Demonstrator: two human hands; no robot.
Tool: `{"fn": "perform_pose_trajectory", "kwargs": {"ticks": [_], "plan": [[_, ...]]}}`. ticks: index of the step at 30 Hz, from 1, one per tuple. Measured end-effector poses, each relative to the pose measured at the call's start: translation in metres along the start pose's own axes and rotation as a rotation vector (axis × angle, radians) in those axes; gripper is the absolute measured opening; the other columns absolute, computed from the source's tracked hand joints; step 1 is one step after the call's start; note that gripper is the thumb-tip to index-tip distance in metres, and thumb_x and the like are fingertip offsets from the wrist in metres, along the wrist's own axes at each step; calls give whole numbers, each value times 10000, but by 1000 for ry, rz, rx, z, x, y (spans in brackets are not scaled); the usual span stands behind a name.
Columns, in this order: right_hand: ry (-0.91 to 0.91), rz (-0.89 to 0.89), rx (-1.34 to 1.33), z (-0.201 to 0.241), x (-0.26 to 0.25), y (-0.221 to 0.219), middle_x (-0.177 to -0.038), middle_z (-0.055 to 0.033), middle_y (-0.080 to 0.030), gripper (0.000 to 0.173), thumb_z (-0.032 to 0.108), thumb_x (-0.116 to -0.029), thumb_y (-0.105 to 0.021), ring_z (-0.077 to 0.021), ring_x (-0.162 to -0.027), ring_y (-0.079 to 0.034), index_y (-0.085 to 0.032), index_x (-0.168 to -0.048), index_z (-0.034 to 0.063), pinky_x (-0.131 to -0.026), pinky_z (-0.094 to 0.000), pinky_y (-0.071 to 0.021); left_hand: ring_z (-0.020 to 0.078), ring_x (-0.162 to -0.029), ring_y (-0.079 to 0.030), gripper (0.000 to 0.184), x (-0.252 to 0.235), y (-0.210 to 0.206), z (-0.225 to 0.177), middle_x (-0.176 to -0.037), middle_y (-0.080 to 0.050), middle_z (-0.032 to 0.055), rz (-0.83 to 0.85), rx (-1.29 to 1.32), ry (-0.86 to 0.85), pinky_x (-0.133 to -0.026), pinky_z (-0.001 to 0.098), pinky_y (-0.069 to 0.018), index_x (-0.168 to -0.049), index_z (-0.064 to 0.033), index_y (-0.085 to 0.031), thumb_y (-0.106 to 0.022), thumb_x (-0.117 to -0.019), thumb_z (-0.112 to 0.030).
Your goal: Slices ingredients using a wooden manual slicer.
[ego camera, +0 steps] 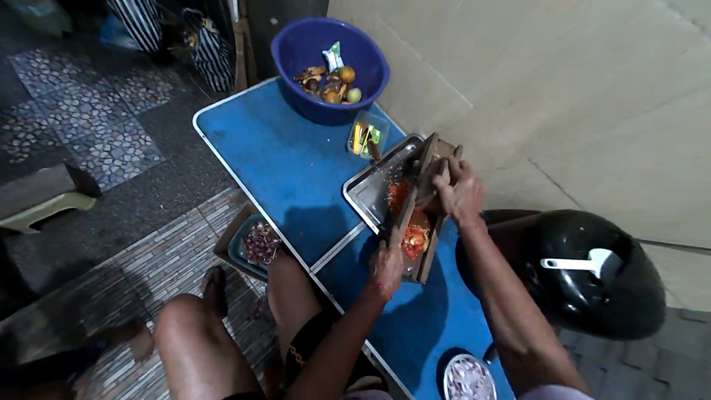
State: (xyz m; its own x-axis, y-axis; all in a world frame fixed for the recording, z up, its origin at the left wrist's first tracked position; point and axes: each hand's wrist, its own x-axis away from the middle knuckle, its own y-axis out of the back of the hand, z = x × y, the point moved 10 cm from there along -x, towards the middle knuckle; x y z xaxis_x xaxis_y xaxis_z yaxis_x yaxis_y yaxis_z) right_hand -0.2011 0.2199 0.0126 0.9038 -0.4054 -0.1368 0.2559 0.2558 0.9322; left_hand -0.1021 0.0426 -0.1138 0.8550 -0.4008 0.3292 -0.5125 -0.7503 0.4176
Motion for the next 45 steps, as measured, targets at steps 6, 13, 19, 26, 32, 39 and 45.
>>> {"fn": "perform_pose_trajectory", "kwargs": {"ticks": [6, 13, 19, 26, 32, 39, 45], "plan": [[-36, -16, 31, -5, 25, -6, -1528, -222, -491, 661, 476, -955, -608, -545, -1203, -570, -513, -1525, 157, -854, -756, -454, 382, -1148, -661, 524, 0, -3, 4, -1418, -541, 271, 12, 51, -16, -978, 489, -550, -1616, -125, -300, -390, -1103, -182], [-59, -13, -55, 2, -8, 9, -1477, -213, -547, 628, 471, -986, -570, -513, -1229, -577, -509, -1527, 157, -886, -768, -440, 373, -1165, -656, 537, 1, -6, 3, -1411, -549, 258, 26, 18, 2, -991, 492, -548, -1626, -158, -273, -390, -1103, -189], [-42, 12, 55, -1, 39, -1, -1508, -237, -501, 682, 475, -965, -636, -543, -1168, -585, -484, -1545, 150, -849, -750, -456, 380, -1152, -661, 546, 4, -5, 2, -1393, -562, 267, 43, 8, -8, -977, 488, -552, -1628, -134, -263, -389, -1098, -173], [-166, 46, -91, 14, -13, 15, -1404, -264, -578, 558, 411, -1012, -576, -537, -1236, -556, -519, -1505, 157, -892, -770, -428, 393, -1157, -658, 522, 6, -1, 2, -1399, -551, 285, 27, 45, -12, -996, 499, -543, -1622, -128, -282, -370, -1110, -174], [-6, -20, 16, 3, 6, 1, -1455, -270, -538, 622, 393, -980, -640, -565, -1124, -609, -511, -1516, 107, -838, -775, -460, 384, -1166, -656, 547, 2, -2, 3, -1441, -531, 258, 52, 16, 1, -981, 513, -547, -1639, -178, -240, -372, -1108, -194], [-66, -54, -18, -9, 17, -2, -1483, -228, -530, 660, 501, -949, -600, -539, -1215, -564, -525, -1518, 175, -864, -769, -441, 388, -1165, -654, 516, 5, -1, 1, -1415, -544, 279, 0, 78, -35, -996, 492, -541, -1610, -117, -313, -402, -1106, -188], [-169, 90, -85, 31, -7, 27, -1492, -250, -513, 572, 398, -1046, -531, -511, -1319, -511, -469, -1542, 119, -981, -739, -405, 371, -1155, -660, 527, 2, -4, 2, -1408, -550, 263, 11, 17, -14, -994, 485, -545, -1626, -160, -280, -376, -1108, -181]]}}
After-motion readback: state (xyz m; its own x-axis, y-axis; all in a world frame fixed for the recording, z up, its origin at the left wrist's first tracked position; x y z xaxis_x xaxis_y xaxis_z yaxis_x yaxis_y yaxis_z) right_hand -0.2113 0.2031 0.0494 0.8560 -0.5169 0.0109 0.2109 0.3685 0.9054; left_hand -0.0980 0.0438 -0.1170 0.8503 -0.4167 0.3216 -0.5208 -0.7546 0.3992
